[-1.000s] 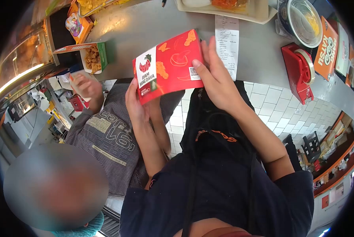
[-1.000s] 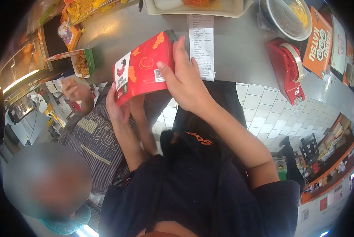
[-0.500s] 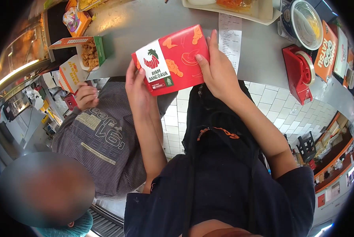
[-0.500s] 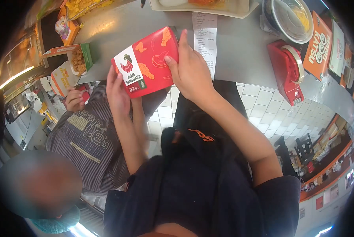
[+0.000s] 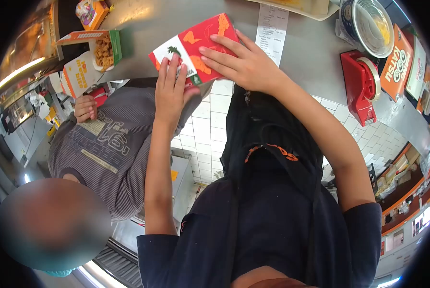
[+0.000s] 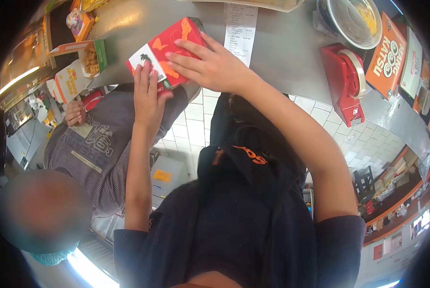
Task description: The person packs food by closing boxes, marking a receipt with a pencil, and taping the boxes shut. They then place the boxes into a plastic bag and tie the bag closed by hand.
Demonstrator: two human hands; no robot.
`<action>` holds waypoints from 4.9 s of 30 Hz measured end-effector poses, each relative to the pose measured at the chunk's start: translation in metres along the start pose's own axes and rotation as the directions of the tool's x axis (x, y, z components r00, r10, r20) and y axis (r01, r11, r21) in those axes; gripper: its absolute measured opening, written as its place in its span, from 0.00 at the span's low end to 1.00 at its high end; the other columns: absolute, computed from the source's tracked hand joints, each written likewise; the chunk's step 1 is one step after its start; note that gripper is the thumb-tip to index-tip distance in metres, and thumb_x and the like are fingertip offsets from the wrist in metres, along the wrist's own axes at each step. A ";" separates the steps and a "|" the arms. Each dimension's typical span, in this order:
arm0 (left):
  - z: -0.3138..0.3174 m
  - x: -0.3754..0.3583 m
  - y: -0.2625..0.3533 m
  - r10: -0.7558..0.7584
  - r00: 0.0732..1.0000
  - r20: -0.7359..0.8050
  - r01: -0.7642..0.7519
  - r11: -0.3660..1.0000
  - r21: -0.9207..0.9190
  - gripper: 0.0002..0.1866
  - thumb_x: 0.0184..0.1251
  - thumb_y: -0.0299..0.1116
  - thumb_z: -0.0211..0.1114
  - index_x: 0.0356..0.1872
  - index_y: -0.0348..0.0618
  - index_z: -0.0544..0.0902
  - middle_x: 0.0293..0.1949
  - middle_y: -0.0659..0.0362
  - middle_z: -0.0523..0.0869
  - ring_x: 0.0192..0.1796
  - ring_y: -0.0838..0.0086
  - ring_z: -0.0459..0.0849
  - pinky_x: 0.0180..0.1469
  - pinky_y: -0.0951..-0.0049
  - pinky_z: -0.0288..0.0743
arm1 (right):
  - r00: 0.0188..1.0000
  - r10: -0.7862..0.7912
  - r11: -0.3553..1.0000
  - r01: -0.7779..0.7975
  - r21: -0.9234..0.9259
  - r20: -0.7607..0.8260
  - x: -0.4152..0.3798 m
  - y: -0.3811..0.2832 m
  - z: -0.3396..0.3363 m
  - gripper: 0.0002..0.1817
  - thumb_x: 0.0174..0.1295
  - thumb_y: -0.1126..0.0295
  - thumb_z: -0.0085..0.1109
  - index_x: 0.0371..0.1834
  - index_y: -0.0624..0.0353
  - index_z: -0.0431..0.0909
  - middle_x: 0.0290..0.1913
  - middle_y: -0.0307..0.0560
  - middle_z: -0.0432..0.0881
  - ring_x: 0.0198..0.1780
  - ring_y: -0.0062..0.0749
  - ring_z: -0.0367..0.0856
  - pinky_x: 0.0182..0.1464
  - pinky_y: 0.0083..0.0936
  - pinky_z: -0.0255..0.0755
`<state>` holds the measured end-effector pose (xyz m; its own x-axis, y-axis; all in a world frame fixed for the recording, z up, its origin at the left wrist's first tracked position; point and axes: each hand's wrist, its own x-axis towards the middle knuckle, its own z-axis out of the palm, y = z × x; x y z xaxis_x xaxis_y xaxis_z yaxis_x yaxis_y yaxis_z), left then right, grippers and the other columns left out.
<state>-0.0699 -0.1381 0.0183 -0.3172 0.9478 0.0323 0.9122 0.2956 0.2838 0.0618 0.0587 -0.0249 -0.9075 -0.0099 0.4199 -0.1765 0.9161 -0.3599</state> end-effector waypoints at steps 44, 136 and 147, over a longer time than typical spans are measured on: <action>0.152 0.077 0.357 0.110 0.656 0.747 0.652 -0.580 -0.488 0.08 0.62 0.34 0.62 0.39 0.42 0.80 0.36 0.62 0.82 0.39 0.81 0.77 0.40 0.78 0.68 | 0.065 0.665 -0.203 -0.943 0.263 0.744 -0.304 -0.003 -0.223 0.10 0.56 0.70 0.55 0.34 0.64 0.82 0.24 0.40 0.82 0.26 0.18 0.75 0.28 0.16 0.65; 0.062 0.083 0.096 0.008 1.000 -0.008 -0.010 0.960 -0.280 0.28 0.51 0.44 0.67 0.52 0.42 0.74 0.57 0.56 0.73 0.61 0.63 0.68 0.61 0.56 0.58 | 0.413 0.910 0.415 -0.902 0.121 -0.039 -0.020 0.080 -0.088 0.17 0.59 0.65 0.42 0.26 0.69 0.75 0.25 0.65 0.77 0.31 0.62 0.76 0.38 0.46 0.69; 0.035 0.129 0.068 -0.447 0.834 -0.323 0.088 0.685 -0.723 0.25 0.58 0.46 0.63 0.50 0.38 0.74 0.52 0.53 0.76 0.53 0.64 0.75 0.53 0.62 0.68 | 0.242 0.962 0.270 -0.903 0.335 -0.126 -0.075 0.038 -0.096 0.23 0.64 0.55 0.49 0.51 0.64 0.74 0.39 0.58 0.80 0.45 0.42 0.79 0.49 0.28 0.68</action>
<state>-0.0401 0.0085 0.0081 -0.7564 0.6198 0.2092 0.4096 0.1994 0.8902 0.1603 0.1326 0.0101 -0.3410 0.9296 -0.1399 0.6436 0.1223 -0.7555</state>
